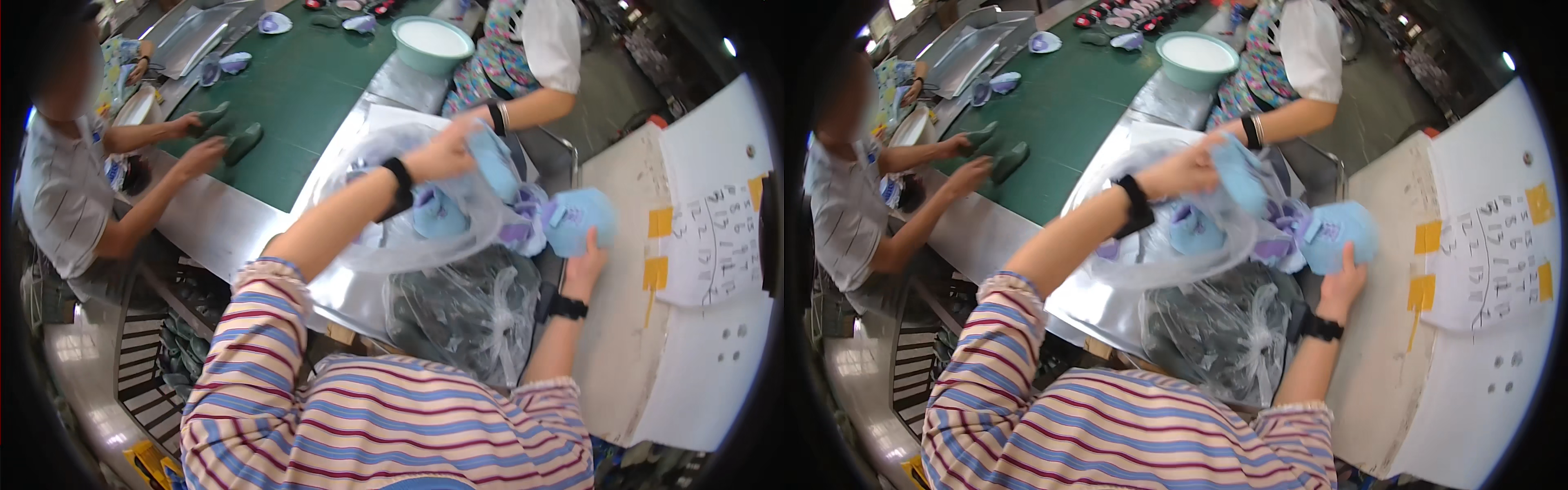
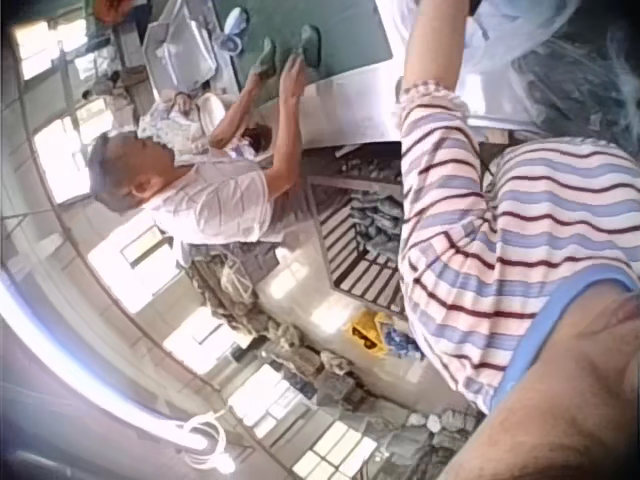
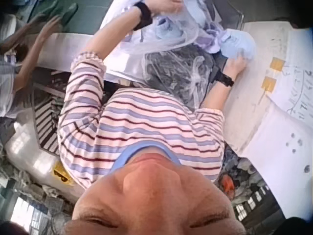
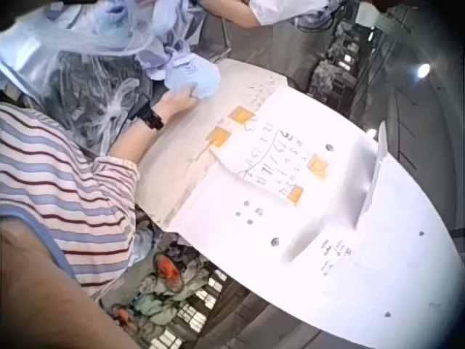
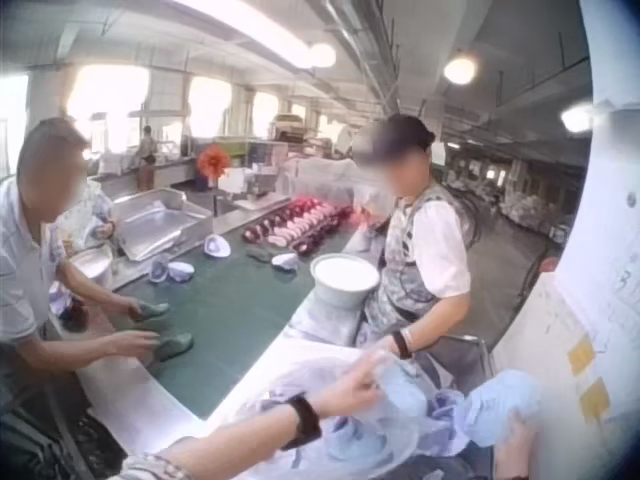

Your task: The person unpacks light blue slippers from a plastic bag and places them onto a green conveyor belt. They handle the slippers one by one, occasionally adjusting the camera headstrap, while other workers in the background perform similar tasks.

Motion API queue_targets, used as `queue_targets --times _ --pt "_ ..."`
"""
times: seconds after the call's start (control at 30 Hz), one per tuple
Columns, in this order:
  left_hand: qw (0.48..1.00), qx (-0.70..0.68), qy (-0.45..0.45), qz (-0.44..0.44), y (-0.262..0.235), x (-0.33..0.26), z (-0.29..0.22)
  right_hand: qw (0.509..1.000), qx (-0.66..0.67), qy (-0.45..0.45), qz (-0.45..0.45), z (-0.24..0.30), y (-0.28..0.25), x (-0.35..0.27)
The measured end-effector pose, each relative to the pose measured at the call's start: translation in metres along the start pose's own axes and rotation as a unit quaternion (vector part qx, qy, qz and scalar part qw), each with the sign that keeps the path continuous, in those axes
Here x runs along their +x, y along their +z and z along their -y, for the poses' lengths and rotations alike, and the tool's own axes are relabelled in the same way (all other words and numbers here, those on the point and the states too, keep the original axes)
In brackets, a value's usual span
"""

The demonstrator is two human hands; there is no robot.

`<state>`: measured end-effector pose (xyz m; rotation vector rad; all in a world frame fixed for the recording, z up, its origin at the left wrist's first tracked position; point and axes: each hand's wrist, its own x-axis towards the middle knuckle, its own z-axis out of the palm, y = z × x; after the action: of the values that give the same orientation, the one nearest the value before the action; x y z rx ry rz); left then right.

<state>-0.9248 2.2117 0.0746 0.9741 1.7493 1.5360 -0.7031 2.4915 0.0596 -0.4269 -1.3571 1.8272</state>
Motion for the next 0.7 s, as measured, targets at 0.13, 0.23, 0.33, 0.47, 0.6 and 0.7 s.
queue_targets --times 0.13,0.23,0.33,0.47,0.6,0.7 --pt "0.986 0.082 0.111 0.094 0.053 -0.023 0.003 0.982 -0.024 0.030 0.182 0.015 0.050 -0.034" --pt "0.971 -0.187 0.079 0.125 0.051 -0.064 -0.007 0.965 -0.031 0.039 0.259 -0.013 0.097 -0.068" --pt "0.982 -0.185 0.017 -0.030 -0.003 -0.110 0.020 0.947 -0.109 0.079 0.293 -0.045 0.141 -0.082" --pt "0.864 -0.293 -0.047 -0.407 -0.125 -0.149 0.063 0.906 -0.141 0.187 0.351 -0.078 0.162 -0.101" --pt "0.753 -0.320 0.029 -0.574 -0.263 -0.159 0.093 0.844 -0.172 0.274 0.429 -0.094 0.172 -0.130" --pt "0.692 -0.174 0.088 -0.695 -0.363 -0.169 0.080 0.832 -0.170 0.300 0.435 -0.088 0.185 -0.138"
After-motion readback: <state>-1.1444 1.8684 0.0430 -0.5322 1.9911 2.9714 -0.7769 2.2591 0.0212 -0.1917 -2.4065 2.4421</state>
